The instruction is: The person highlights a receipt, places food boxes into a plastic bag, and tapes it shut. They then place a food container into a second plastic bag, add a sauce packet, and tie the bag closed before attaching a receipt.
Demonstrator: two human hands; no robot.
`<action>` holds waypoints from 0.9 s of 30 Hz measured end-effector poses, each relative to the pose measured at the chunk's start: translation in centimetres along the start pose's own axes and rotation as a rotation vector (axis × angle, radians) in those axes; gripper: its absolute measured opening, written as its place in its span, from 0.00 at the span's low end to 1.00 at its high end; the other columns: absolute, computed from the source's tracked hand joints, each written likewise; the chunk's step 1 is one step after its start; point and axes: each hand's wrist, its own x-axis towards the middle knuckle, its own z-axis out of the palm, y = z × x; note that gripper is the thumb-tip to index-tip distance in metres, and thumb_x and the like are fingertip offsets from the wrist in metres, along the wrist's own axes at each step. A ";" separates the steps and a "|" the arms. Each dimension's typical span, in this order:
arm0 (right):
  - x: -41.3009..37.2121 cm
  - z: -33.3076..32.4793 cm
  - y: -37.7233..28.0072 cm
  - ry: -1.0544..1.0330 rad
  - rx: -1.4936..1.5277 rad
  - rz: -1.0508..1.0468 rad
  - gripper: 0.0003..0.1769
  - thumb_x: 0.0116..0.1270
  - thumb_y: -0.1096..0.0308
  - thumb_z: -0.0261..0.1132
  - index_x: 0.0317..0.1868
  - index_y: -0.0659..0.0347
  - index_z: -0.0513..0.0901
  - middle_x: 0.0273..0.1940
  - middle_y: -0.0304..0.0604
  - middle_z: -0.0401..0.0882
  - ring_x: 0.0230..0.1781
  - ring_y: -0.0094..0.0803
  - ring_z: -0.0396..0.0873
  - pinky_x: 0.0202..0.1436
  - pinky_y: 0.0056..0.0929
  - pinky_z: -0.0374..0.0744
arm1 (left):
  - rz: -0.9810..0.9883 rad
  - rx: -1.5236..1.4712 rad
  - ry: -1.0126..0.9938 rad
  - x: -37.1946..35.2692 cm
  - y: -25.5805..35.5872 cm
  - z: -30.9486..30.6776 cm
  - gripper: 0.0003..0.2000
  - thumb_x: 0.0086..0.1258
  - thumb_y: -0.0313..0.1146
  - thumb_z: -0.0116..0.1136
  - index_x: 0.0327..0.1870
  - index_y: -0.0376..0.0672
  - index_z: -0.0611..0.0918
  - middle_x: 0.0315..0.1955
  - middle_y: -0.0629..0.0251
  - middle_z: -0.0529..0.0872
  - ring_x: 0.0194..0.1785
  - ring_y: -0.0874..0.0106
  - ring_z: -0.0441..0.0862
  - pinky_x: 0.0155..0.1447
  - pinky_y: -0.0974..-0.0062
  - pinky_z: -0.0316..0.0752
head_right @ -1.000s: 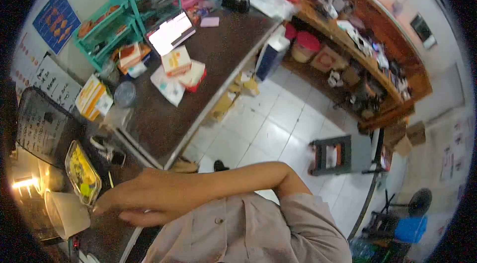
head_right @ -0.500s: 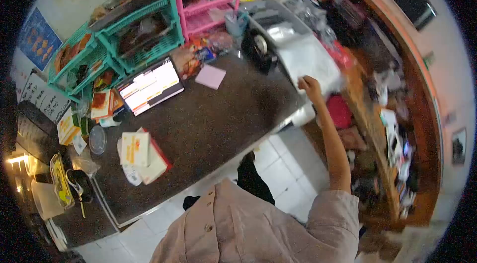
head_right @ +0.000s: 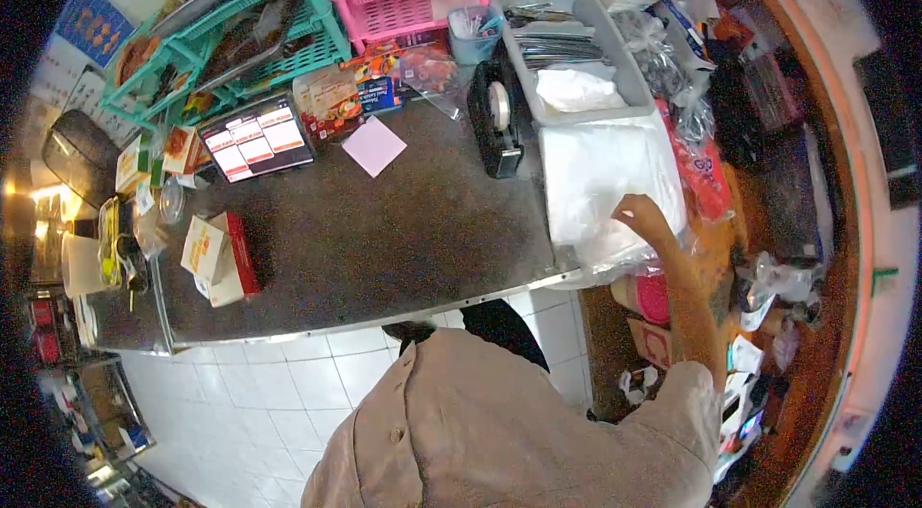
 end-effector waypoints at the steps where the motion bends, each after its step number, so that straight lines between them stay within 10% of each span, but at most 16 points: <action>1: 0.2 -0.6 -0.1 0.047 0.062 0.031 0.08 0.53 0.70 0.65 0.24 0.66 0.76 0.24 0.48 0.75 0.29 0.42 0.74 0.34 0.33 0.71 | 0.013 0.017 -0.004 -0.3 0.2 0.6 0.12 0.65 0.40 0.51 0.37 0.39 0.79 0.32 0.53 0.82 0.36 0.57 0.80 0.39 0.66 0.74; 8: 3.5 -9.4 -3.3 0.197 -0.147 -0.261 0.09 0.56 0.68 0.61 0.25 0.64 0.71 0.27 0.51 0.73 0.28 0.49 0.73 0.33 0.39 0.71 | 0.298 0.182 0.046 1.4 2.8 1.5 0.12 0.65 0.40 0.51 0.35 0.39 0.79 0.31 0.53 0.83 0.35 0.57 0.81 0.38 0.66 0.74; 10: 4.8 -12.3 -4.0 0.421 -0.463 -0.354 0.06 0.58 0.69 0.59 0.28 0.63 0.72 0.27 0.49 0.74 0.27 0.45 0.74 0.31 0.36 0.72 | 0.282 0.120 0.077 -3.2 14.6 -2.7 0.13 0.66 0.40 0.52 0.39 0.39 0.79 0.33 0.52 0.82 0.39 0.54 0.80 0.41 0.65 0.74; 14: 2.0 -19.5 -22.1 0.841 0.501 0.119 0.11 0.69 0.64 0.50 0.34 0.63 0.73 0.24 0.43 0.75 0.20 0.28 0.73 0.23 0.22 0.71 | 0.530 -0.233 -0.065 -5.8 27.0 -6.2 0.13 0.70 0.37 0.48 0.41 0.35 0.77 0.34 0.58 0.82 0.39 0.70 0.80 0.43 0.76 0.72; 20: 1.4 -12.6 -30.9 0.401 1.232 0.218 0.22 0.69 0.50 0.48 0.47 0.63 0.70 0.36 0.47 0.79 0.20 0.32 0.77 0.21 0.27 0.76 | 0.830 -0.900 -0.362 -2.5 32.5 -5.9 0.23 0.68 0.45 0.47 0.56 0.37 0.69 0.49 0.56 0.76 0.54 0.66 0.73 0.58 0.70 0.68; 24: 2.0 -4.3 -35.3 -0.281 1.710 0.064 0.27 0.66 0.50 0.52 0.56 0.63 0.64 0.50 0.55 0.74 0.35 0.45 0.81 0.35 0.43 0.82 | 0.689 -1.360 -0.720 3.2 28.9 -5.9 0.49 0.50 0.69 0.45 0.66 0.35 0.54 0.61 0.51 0.64 0.63 0.59 0.63 0.65 0.60 0.60; 27: 3.0 -0.1 -37.7 -0.292 1.830 0.037 0.26 0.68 0.53 0.50 0.58 0.64 0.63 0.58 0.56 0.67 0.48 0.44 0.76 0.46 0.36 0.79 | 0.851 -1.495 -0.839 2.4 27.7 -9.7 0.52 0.44 0.71 0.50 0.63 0.36 0.59 0.59 0.54 0.67 0.60 0.63 0.68 0.60 0.62 0.66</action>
